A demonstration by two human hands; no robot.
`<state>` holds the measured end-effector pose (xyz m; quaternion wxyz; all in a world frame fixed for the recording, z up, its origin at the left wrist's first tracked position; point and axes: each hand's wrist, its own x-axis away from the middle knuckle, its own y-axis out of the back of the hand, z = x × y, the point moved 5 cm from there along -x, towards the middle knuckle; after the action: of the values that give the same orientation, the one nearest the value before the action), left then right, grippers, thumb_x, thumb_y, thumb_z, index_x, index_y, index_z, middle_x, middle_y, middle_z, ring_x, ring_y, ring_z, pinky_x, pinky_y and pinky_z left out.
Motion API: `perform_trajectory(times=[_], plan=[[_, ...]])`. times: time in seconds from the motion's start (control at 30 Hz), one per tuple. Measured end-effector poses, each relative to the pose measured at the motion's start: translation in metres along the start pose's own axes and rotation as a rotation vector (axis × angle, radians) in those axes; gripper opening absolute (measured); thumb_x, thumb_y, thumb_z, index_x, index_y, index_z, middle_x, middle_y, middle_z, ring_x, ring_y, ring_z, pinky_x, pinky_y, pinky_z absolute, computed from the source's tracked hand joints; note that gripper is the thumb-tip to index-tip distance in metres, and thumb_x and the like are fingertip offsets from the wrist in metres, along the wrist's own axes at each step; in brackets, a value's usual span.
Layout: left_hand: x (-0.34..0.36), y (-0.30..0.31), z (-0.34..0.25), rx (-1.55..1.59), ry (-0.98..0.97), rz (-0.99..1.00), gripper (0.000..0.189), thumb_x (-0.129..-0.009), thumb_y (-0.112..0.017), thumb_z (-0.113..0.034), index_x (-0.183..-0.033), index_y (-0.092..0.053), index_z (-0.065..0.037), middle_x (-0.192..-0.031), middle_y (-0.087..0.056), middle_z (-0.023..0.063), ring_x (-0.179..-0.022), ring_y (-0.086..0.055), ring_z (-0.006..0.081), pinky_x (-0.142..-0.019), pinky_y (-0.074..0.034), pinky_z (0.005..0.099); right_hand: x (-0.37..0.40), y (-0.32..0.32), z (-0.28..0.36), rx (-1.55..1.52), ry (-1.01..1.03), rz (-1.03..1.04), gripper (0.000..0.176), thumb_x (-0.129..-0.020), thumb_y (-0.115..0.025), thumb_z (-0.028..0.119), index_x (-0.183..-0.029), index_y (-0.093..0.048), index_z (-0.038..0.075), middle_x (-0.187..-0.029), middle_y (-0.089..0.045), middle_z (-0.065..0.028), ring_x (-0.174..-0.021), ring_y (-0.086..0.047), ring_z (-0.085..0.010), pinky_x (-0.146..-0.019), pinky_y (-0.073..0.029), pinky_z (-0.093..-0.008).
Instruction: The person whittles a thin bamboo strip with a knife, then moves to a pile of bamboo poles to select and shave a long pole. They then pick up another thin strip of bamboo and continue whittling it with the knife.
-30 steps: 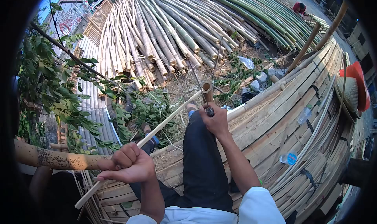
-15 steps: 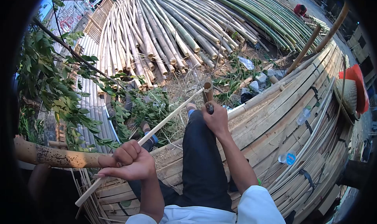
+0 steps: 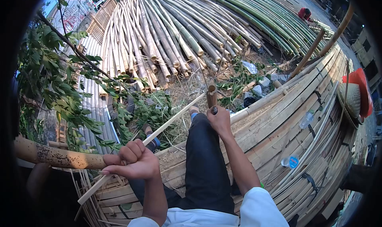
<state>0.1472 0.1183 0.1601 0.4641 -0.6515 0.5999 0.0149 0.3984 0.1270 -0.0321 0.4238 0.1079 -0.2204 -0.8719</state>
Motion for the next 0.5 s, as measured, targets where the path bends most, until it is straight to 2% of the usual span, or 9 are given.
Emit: perform_trajectory(times=[0.03, 0.1, 0.13, 0.23, 0.3, 0.37, 0.5], plan=[[0.001, 0.002, -0.001, 0.0, -0.008, -0.006, 0.051, -0.095, -0.021, -0.064, -0.076, -0.019, -0.017, -0.045, -0.018, -0.0034, -0.041, -0.011, 0.0067, -0.041, -0.013, 0.0247, 0.005, 0.001, 0.003, -0.058, -0.046, 0.013, 0.022, -0.08, -0.064, 0.021, -0.079, -0.065, -0.001, -0.069, -0.064, -0.0186, -0.065, -0.064, -0.0327, -0.061, -0.048, -0.0396], [0.001, 0.005, 0.002, 0.0, 0.005, -0.044, 0.049, -0.095, -0.022, -0.063, -0.077, -0.021, -0.017, -0.045, -0.018, -0.0033, -0.041, -0.01, 0.0071, -0.041, -0.013, 0.0249, 0.014, 0.001, 0.007, -0.096, 0.025, -0.007, 0.021, -0.08, -0.063, 0.02, -0.078, -0.065, -0.001, -0.07, -0.063, -0.0196, -0.066, -0.063, -0.0361, -0.062, -0.049, -0.0419], [0.001, 0.004, 0.002, 0.01, 0.017, -0.057, 0.05, -0.095, -0.029, -0.062, -0.075, -0.019, -0.017, -0.047, -0.013, -0.0048, -0.044, -0.01, 0.0068, -0.044, -0.012, 0.0257, 0.016, -0.003, 0.002, -0.013, 0.07, 0.001, 0.02, -0.08, -0.064, 0.02, -0.079, -0.065, 0.0, -0.07, -0.063, -0.0192, -0.066, -0.063, -0.0358, -0.062, -0.049, -0.0417], [0.003, 0.011, 0.007, 0.02, 0.019, -0.107, 0.05, -0.095, -0.029, -0.061, -0.075, -0.019, -0.017, -0.048, -0.013, -0.0043, -0.045, -0.009, 0.0075, -0.044, -0.013, 0.0264, 0.007, 0.0, -0.007, 0.158, 0.148, 0.02, 0.02, -0.079, -0.065, 0.021, -0.079, -0.065, 0.001, -0.07, -0.063, -0.0185, -0.069, -0.063, -0.037, -0.063, -0.049, -0.0434], [0.001, 0.014, 0.007, 0.025, -0.001, -0.109, 0.049, -0.096, -0.03, -0.06, -0.075, -0.019, -0.017, -0.049, -0.013, -0.0042, -0.046, -0.008, 0.008, -0.045, -0.014, 0.0267, 0.004, 0.007, 0.001, 0.309, 0.102, 0.003, 0.022, -0.079, -0.064, 0.023, -0.075, -0.065, 0.002, -0.07, -0.063, -0.0196, -0.072, -0.063, -0.0388, -0.065, -0.049, -0.0461], [0.004, 0.015, 0.008, -0.02, -0.011, -0.07, 0.049, -0.096, -0.026, -0.06, -0.077, -0.022, -0.016, -0.046, -0.016, -0.0027, -0.042, -0.01, 0.0092, -0.042, -0.015, 0.0274, 0.002, 0.012, 0.005, 0.378, 0.11, 0.011, 0.023, -0.079, -0.064, 0.025, -0.076, -0.065, 0.002, -0.071, -0.063, -0.0203, -0.072, -0.063, -0.0393, -0.066, -0.049, -0.0464], [0.01, 0.018, 0.009, 0.08, -0.021, -0.113, 0.05, -0.096, -0.033, -0.058, -0.074, -0.021, -0.016, -0.049, -0.014, -0.0034, -0.045, -0.01, 0.0085, -0.044, -0.014, 0.0277, 0.003, 0.021, 0.014, 0.527, 0.082, 0.05, 0.027, -0.077, -0.065, 0.03, -0.084, -0.068, 0.004, -0.077, -0.065, -0.0211, -0.077, -0.064, -0.0395, -0.069, -0.05, -0.0472]])
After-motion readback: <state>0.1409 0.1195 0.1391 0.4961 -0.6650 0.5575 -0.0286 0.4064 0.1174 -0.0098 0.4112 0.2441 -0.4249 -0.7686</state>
